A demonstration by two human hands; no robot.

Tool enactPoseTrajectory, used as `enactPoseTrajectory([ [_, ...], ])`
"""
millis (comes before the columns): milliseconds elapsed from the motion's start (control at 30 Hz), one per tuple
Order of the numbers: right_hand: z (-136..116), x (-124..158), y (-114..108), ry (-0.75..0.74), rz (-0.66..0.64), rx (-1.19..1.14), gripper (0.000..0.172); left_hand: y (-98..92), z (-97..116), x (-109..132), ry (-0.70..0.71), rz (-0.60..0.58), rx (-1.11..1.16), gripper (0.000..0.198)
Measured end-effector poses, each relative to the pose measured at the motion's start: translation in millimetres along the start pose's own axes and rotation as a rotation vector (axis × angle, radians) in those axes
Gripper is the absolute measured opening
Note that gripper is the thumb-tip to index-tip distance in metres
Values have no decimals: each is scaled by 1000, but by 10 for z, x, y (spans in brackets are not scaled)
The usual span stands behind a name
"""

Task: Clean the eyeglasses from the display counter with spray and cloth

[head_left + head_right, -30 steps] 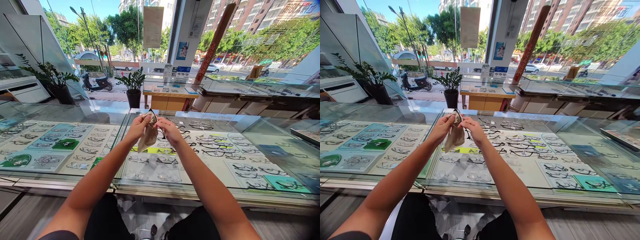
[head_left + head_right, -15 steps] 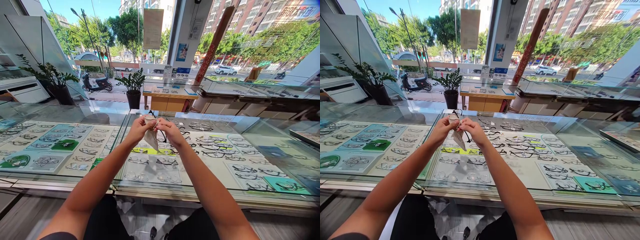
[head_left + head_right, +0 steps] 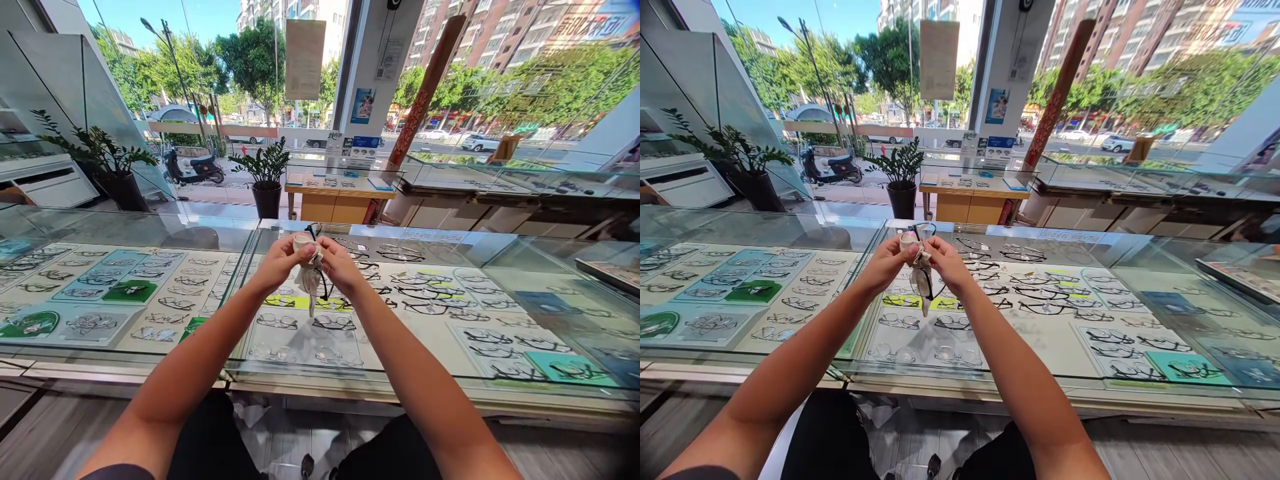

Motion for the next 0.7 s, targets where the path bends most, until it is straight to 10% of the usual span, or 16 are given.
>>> enactPoseTrajectory([
  [700,40,-25,-135,133,-6,174,64,135,95,79,32,-39,-391,58],
])
Point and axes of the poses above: each hand's wrist, its own x-axis away from the middle knuckle, its own y-axis out of the palm, z = x × y, the point moved 7 cm from there along -x, towards the middle knuckle, and after that the axes turned 3 degrees about -x, right-handed, at the moved point
